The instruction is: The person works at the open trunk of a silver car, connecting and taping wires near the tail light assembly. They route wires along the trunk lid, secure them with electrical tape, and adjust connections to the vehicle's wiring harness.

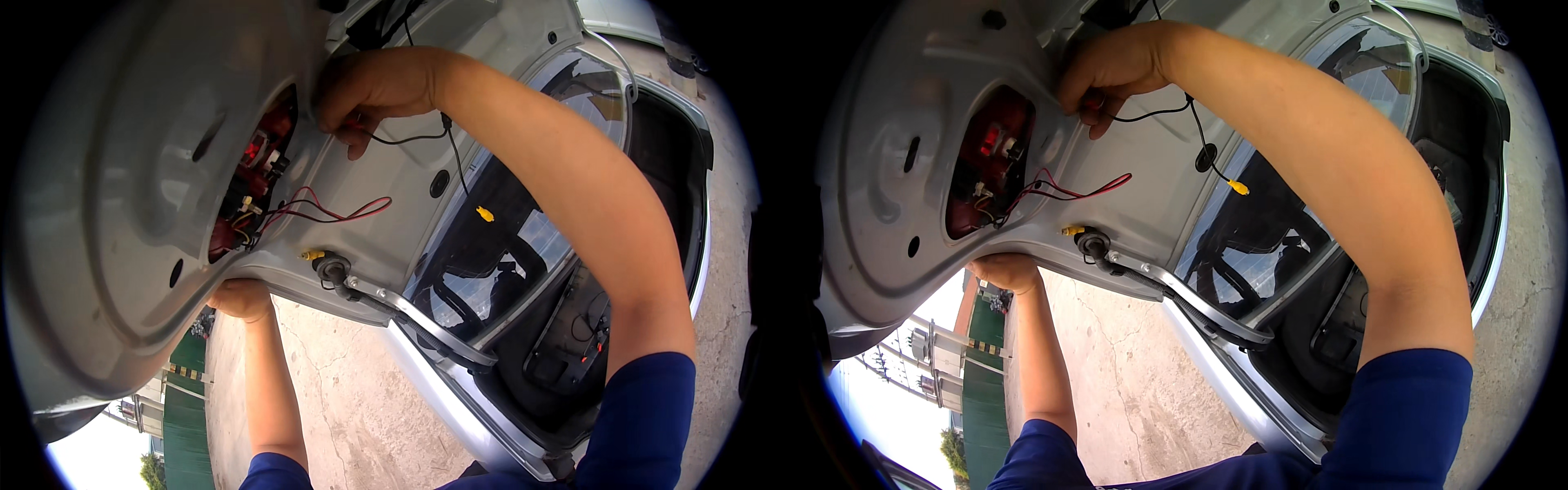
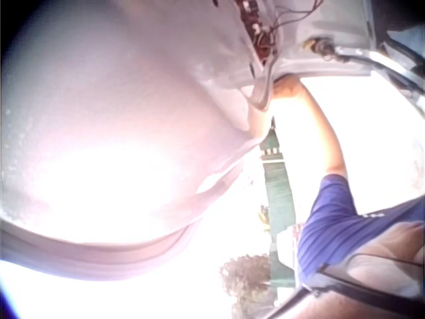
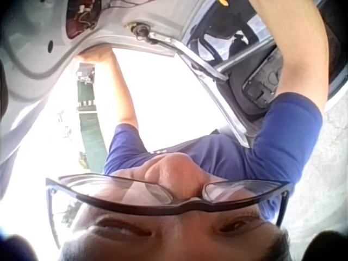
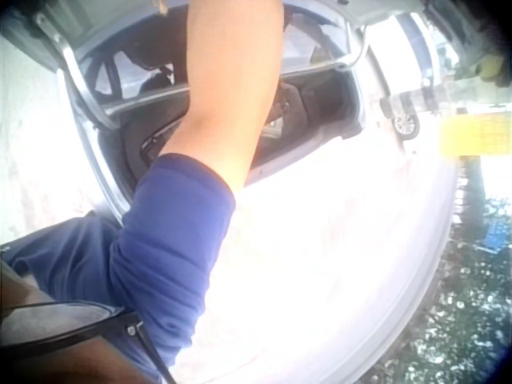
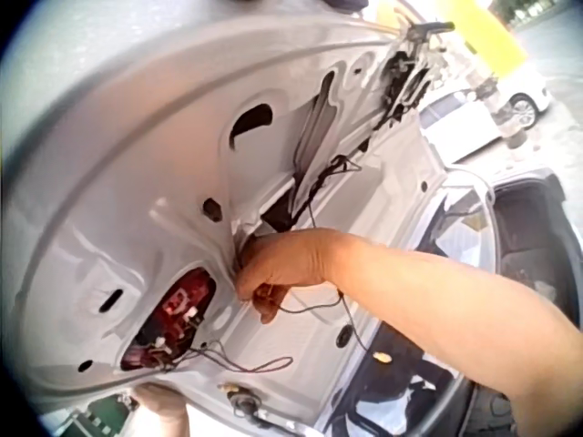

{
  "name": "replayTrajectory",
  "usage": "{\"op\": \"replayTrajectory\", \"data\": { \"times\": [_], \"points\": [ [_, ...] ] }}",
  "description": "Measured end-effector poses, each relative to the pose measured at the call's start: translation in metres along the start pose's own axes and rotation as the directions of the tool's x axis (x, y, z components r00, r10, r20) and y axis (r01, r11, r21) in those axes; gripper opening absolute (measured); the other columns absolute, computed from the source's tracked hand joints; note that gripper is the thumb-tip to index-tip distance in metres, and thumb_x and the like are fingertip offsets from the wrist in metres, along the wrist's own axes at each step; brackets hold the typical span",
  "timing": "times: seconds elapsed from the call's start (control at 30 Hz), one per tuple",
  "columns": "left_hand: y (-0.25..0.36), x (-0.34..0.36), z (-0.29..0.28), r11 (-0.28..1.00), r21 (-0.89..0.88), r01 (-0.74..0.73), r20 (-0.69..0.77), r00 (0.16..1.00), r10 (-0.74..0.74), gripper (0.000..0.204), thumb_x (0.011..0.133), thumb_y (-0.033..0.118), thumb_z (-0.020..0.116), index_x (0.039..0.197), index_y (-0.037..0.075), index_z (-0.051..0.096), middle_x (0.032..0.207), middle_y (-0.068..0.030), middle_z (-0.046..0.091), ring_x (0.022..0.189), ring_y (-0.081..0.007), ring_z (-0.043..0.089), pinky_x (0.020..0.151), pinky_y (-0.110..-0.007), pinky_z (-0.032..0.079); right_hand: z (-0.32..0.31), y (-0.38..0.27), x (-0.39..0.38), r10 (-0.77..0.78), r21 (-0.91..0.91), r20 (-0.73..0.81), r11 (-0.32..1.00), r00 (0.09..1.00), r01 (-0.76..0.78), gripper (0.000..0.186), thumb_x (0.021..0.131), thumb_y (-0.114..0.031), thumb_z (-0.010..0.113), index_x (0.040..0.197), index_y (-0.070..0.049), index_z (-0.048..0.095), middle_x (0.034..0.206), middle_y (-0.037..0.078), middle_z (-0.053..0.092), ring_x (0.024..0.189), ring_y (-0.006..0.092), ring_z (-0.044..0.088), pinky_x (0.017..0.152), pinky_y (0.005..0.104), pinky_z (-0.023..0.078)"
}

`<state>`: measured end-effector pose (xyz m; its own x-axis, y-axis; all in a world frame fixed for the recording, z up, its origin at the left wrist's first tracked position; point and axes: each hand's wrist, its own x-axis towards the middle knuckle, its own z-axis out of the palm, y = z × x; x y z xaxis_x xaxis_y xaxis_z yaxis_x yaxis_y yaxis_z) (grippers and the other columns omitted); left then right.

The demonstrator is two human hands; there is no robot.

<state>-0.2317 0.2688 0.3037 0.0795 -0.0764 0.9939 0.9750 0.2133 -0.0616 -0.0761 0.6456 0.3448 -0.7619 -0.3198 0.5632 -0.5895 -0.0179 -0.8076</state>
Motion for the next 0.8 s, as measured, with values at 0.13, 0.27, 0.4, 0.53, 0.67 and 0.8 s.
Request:
{"op": "replayTrajectory", "data": {
  "times": [0.13, 0.27, 0.4, 0.53, 0.67, 0.8],
  "points": [
    [0.004, 0.001, 0.002, 0.998, 0.024, -0.055, 0.037, 0.998, 0.054, 0.043, 0.115, 0.03, 0.049, 0.116, -0.009, 0.068, 0.113, -0.0191, 0.074, 0.097, -0.0239, 0.071, 0.091, -0.038, 0.06, 0.008, -0.026, -0.004, 0.122, -0.327, -0.132, 0.931, 0.984, -0.159, 0.029, 0.093, -0.021, 0.075, 0.079, 0.002, 0.067, 0.075, 0.011, 0.065, 0.075, 0.0243, 0.078, 0.079, 0.0403, 0.067],
    [-0.004, -0.002, -0.002, 0.973, -0.179, 0.147, 0.041, 0.989, -0.142, 0.047, 0.118, 0.036, 0.04, 0.128, -0.005, 0.062, 0.122, -0.0185, 0.069, 0.11, -0.0261, 0.067, 0.103, -0.04, 0.054, 0.015, -0.025, 0.004, 0.142, -0.486, -0.178, 0.848, 0.974, -0.213, 0.033, 0.092, -0.026, 0.076, 0.075, 0.001, 0.066, 0.072, 0.008, 0.064, 0.077, 0.0234, 0.081, 0.075, 0.0352, 0.066],
    [0.024, 0.002, 0.006, 0.947, -0.241, 0.21, 0.067, 0.978, -0.2, 0.053, 0.117, 0.044, 0.041, 0.142, -0.002, 0.048, 0.142, -0.0187, 0.056, 0.13, -0.0241, 0.056, 0.118, -0.043, 0.043, 0.011, -0.021, 0.003, 0.113, -0.51, -0.193, 0.837, 0.975, -0.198, 0.035, 0.091, -0.03, 0.078, 0.078, 0.001, 0.069, 0.071, 0.006, 0.065, 0.073, 0.0208, 0.078, 0.073, 0.0334, 0.065],
    [0.076, -0.027, -0.01, 0.978, 0.077, 0.195, -0.044, 0.98, -0.192, 0.039, 0.111, 0.031, 0.064, 0.129, -0.001, 0.055, 0.128, -0.0138, 0.058, 0.118, -0.0209, 0.056, 0.102, -0.036, 0.044, 0.02, -0.021, 0.0, 0.07, -0.536, -0.28, 0.816, 0.957, -0.216, 0.035, 0.09, -0.034, 0.081, 0.088, 0.0, 0.075, 0.069, 0.006, 0.065, 0.067, 0.0177, 0.073, 0.072, 0.0337, 0.065],
    [0.151, -0.062, -0.012, 0.824, 0.276, 0.495, 0.285, 0.777, -0.562, 0.031, 0.105, 0.029, 0.079, 0.112, -0.001, 0.074, 0.099, -0.0053, 0.074, 0.095, -0.0162, 0.067, 0.08, -0.033, 0.047, 0.034, -0.025, 0.0, 0.066, -0.535, -0.303, 0.814, 0.951, -0.227, 0.037, 0.087, -0.033, 0.083, 0.081, 0.002, 0.073, 0.074, 0.009, 0.067, 0.07, 0.0211, 0.076, 0.071, 0.0339, 0.066],
    [0.164, -0.067, 0.008, 0.807, 0.402, 0.433, 0.272, 0.785, -0.556, 0.037, 0.099, 0.032, 0.087, 0.115, 0.0, 0.078, 0.094, -0.0049, 0.078, 0.089, -0.0168, 0.071, 0.078, -0.033, 0.05, 0.022, -0.017, 0.016, 0.1, -0.402, -0.229, 0.896, 0.968, -0.188, 0.03, 0.087, -0.03, 0.085, 0.099, -0.003, 0.078, 0.081, 0.004, 0.069, 0.069, 0.0134, 0.065, 0.071, 0.0336, 0.066]
  ]
}}
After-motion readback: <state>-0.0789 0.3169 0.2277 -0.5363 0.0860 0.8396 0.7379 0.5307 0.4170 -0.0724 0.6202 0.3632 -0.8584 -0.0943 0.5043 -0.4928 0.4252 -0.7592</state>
